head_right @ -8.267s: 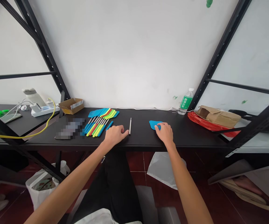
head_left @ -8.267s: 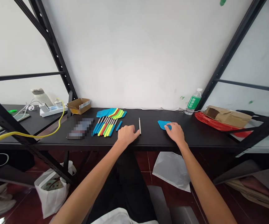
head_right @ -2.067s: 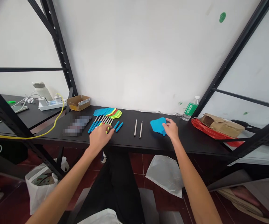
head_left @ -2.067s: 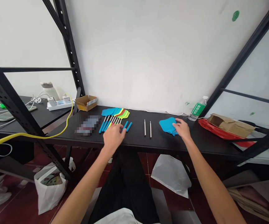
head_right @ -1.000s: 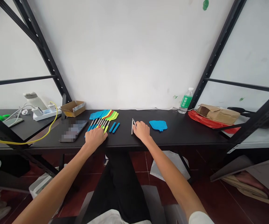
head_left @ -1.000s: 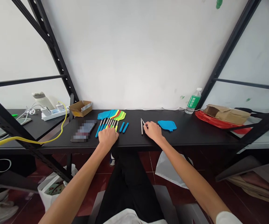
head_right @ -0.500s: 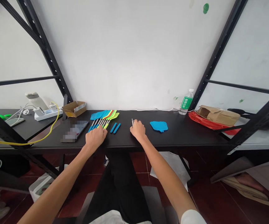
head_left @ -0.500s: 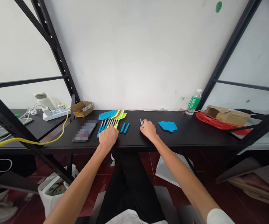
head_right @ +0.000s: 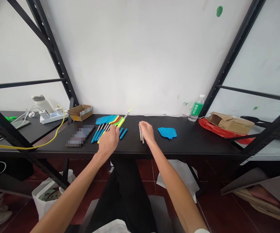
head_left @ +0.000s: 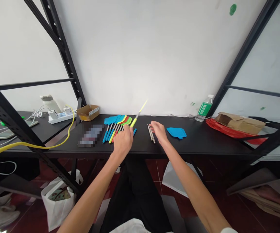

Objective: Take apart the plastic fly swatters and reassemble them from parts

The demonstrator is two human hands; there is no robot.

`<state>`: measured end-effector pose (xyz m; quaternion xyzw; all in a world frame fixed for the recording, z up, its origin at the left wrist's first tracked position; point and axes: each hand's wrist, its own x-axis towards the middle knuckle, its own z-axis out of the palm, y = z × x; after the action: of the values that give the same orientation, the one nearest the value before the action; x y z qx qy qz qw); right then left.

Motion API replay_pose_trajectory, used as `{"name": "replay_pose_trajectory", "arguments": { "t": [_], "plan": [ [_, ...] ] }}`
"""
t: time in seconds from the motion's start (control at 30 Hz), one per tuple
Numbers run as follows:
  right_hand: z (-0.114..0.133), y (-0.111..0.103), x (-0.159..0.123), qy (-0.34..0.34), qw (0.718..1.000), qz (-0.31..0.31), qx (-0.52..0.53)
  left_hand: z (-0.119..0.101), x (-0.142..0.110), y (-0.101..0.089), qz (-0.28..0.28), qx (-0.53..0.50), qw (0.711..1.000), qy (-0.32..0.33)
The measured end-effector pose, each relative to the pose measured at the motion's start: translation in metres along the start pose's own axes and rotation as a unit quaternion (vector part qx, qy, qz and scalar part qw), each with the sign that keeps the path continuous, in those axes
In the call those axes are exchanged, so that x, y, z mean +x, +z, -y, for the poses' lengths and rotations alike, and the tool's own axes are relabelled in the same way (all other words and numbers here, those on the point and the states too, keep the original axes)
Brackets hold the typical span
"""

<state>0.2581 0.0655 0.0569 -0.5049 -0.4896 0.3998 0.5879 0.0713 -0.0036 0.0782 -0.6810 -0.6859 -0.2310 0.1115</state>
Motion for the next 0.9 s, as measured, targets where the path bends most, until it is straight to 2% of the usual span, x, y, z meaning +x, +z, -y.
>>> {"name": "replay_pose_trajectory", "arguments": {
  "t": [0.03,0.07,0.1,0.17,0.23,0.37,0.47,0.53,0.6,0.63,0.73,0.9],
  "plan": [
    [0.009,0.002,0.0,0.043,0.991,0.023,0.126,-0.009,-0.004,-0.001,0.01,-0.009,1.0,0.014],
    [0.018,0.004,0.0,0.084,0.967,0.051,0.235,-0.018,-0.009,-0.001,0.023,-0.017,0.999,0.038],
    [0.027,0.004,0.001,0.117,0.94,0.054,0.315,-0.026,-0.015,0.0,0.036,-0.022,0.997,0.065],
    [0.042,0.002,0.001,0.163,0.898,0.03,0.407,-0.039,-0.025,0.004,0.046,-0.038,0.992,0.115],
    [0.051,-0.005,0.001,0.173,0.881,0.006,0.44,-0.048,-0.034,0.007,0.053,-0.05,0.988,0.139],
    [0.053,-0.021,-0.001,0.164,0.876,0.005,0.453,-0.058,-0.045,0.009,0.069,-0.099,0.982,0.144],
    [0.05,-0.027,-0.002,0.157,0.87,0.031,0.465,-0.062,-0.049,0.009,0.075,-0.215,0.966,0.124],
    [0.051,-0.029,-0.002,0.148,0.867,0.049,0.474,-0.065,-0.051,0.011,0.093,-0.341,0.929,0.105],
    [0.052,-0.029,-0.003,0.142,0.865,0.064,0.477,-0.068,-0.053,0.015,0.138,-0.488,0.859,0.067],
    [0.054,-0.028,-0.003,0.138,0.866,0.069,0.475,-0.069,-0.054,0.016,0.171,-0.56,0.81,0.037],
    [0.058,-0.026,-0.006,0.121,0.876,0.087,0.46,-0.075,-0.058,0.017,0.263,-0.726,0.633,-0.066],
    [0.065,-0.021,-0.012,0.09,0.879,0.129,0.451,-0.08,-0.069,0.0,0.315,-0.856,0.381,-0.154]
  ]
}}
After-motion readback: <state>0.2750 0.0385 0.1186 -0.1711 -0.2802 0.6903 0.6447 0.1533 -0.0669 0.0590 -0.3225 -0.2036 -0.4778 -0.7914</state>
